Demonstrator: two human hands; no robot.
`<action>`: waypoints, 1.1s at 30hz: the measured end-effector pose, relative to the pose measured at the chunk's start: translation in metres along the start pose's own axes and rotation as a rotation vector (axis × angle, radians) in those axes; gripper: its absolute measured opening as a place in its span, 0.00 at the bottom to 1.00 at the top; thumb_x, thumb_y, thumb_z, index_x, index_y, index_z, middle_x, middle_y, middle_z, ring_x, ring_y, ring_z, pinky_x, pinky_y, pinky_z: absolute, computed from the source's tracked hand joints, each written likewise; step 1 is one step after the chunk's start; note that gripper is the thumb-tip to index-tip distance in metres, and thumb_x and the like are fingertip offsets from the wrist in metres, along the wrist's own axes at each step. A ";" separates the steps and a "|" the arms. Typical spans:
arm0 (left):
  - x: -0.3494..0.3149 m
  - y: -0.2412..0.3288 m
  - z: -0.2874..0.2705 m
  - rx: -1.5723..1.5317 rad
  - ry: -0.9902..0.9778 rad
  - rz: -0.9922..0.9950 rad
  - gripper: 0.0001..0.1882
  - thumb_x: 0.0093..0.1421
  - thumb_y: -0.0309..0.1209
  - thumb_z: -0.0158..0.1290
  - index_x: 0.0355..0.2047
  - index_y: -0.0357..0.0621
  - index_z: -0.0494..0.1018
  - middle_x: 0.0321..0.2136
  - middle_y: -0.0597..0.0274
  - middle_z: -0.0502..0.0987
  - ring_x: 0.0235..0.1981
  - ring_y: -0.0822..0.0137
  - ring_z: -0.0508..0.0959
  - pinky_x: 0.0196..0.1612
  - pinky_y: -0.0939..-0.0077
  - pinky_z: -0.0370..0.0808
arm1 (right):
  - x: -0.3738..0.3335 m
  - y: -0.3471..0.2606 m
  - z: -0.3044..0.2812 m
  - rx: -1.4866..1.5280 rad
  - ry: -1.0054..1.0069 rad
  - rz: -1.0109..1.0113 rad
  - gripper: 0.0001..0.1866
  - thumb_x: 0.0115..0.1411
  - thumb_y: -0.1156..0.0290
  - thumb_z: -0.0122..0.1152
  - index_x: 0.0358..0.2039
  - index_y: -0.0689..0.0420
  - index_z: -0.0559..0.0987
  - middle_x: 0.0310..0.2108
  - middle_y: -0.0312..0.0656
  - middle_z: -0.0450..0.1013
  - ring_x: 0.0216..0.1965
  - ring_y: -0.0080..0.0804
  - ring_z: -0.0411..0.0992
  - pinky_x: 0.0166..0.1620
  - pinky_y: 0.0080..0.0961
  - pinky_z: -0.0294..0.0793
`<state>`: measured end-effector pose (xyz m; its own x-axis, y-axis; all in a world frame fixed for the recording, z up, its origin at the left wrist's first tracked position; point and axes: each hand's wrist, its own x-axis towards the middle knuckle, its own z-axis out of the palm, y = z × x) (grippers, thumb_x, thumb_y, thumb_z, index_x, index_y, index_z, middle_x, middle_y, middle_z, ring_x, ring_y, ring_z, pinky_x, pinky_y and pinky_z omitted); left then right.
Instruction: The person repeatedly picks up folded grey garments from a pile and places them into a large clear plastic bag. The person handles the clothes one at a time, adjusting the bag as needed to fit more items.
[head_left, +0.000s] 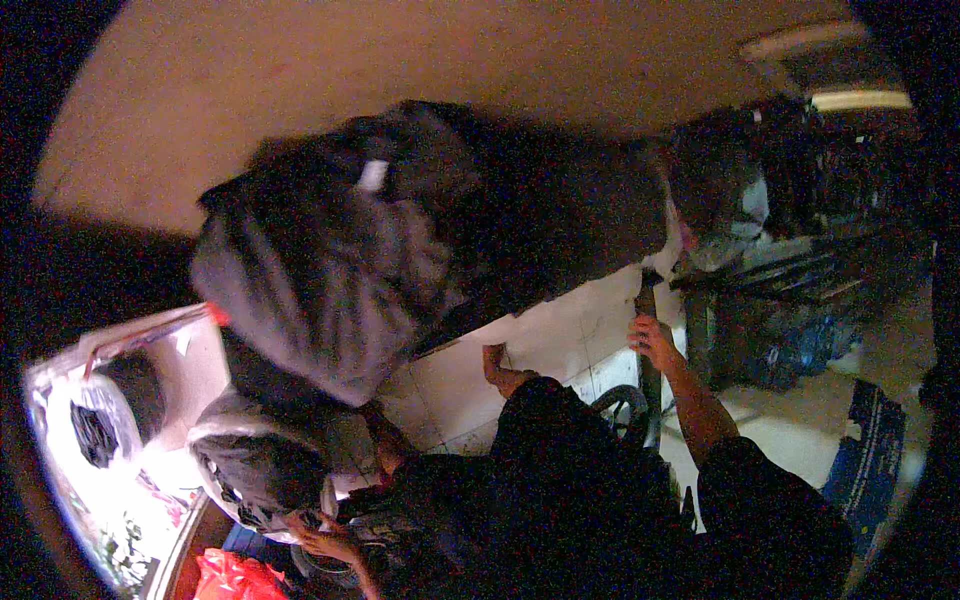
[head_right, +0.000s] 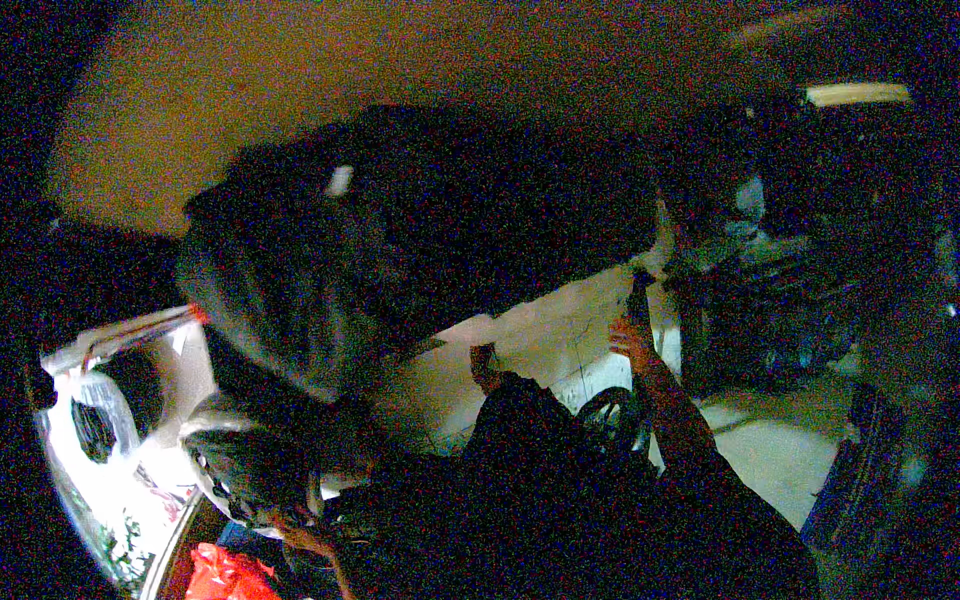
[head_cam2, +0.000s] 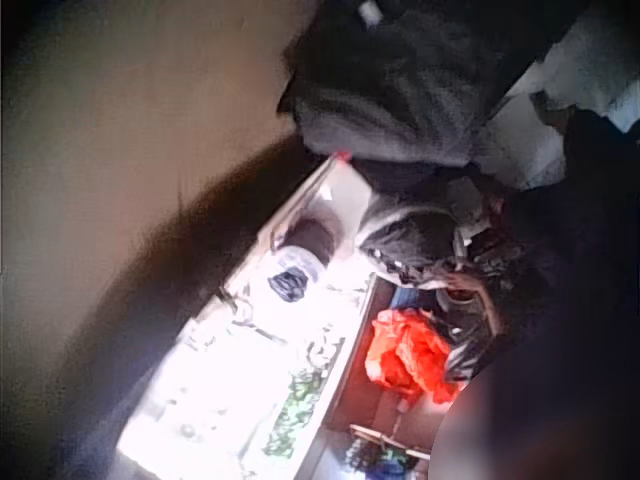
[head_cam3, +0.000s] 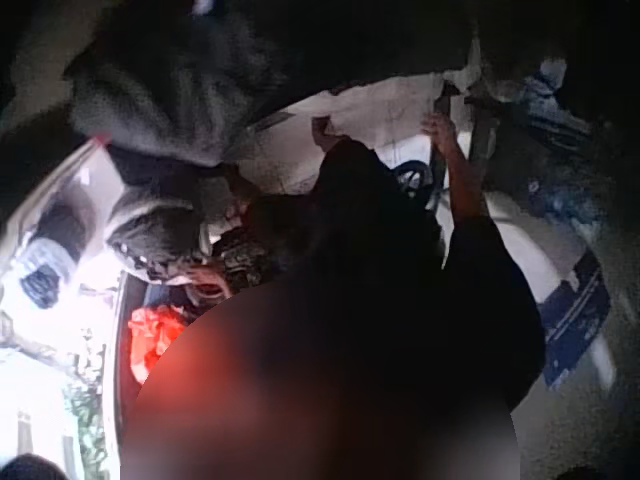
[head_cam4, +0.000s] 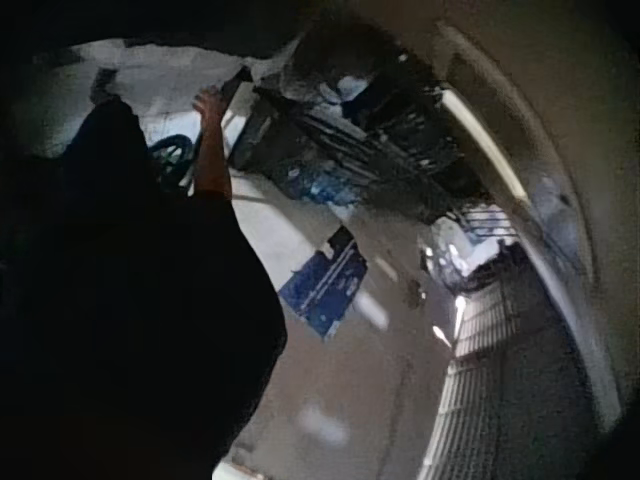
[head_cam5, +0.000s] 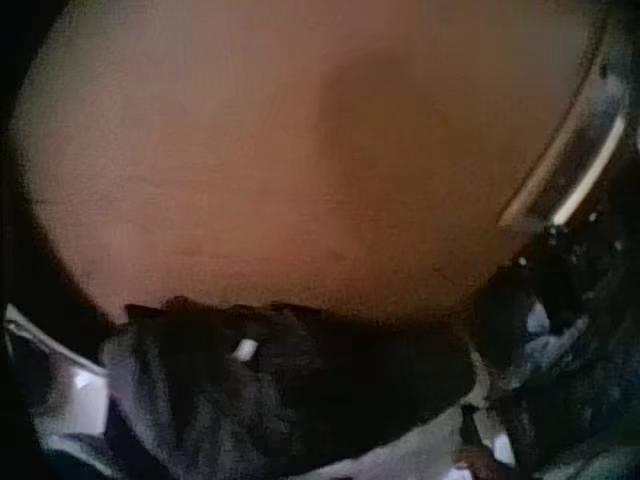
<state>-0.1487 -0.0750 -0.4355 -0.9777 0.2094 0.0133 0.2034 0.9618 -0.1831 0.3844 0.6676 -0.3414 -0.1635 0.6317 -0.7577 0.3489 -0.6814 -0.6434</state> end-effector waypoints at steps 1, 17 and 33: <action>-0.043 0.023 0.005 -0.074 -0.060 0.043 0.33 0.73 0.53 0.46 0.68 0.42 0.66 0.68 0.51 0.68 0.68 0.47 0.67 0.69 0.50 0.63 | 0.029 0.016 -0.023 0.035 -0.029 -0.069 0.32 0.67 0.44 0.62 0.64 0.49 0.71 0.61 0.43 0.72 0.59 0.45 0.74 0.58 0.50 0.76; -0.092 0.267 -0.113 -1.119 -0.521 -0.088 0.21 0.68 0.31 0.61 0.59 0.37 0.71 0.56 0.52 0.77 0.54 0.58 0.78 0.57 0.65 0.75 | 0.287 -0.012 0.048 0.384 0.551 -0.155 0.37 0.60 0.42 0.68 0.64 0.50 0.73 0.60 0.40 0.74 0.61 0.43 0.71 0.60 0.47 0.74; -0.206 0.723 -0.179 -2.070 -1.550 -0.591 0.37 0.71 0.55 0.54 0.69 0.41 0.63 0.62 0.53 0.74 0.59 0.51 0.75 0.64 0.59 0.72 | 0.042 -0.082 -0.031 0.842 -0.023 0.055 0.20 0.65 0.49 0.68 0.50 0.46 0.81 0.40 0.31 0.81 0.19 0.22 0.69 0.21 0.16 0.64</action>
<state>0.2085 0.6087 -0.3944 -0.1352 0.6742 -0.7261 -0.9843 -0.0075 0.1763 0.3779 0.7616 -0.3174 -0.1887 0.5883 -0.7863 -0.4458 -0.7647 -0.4652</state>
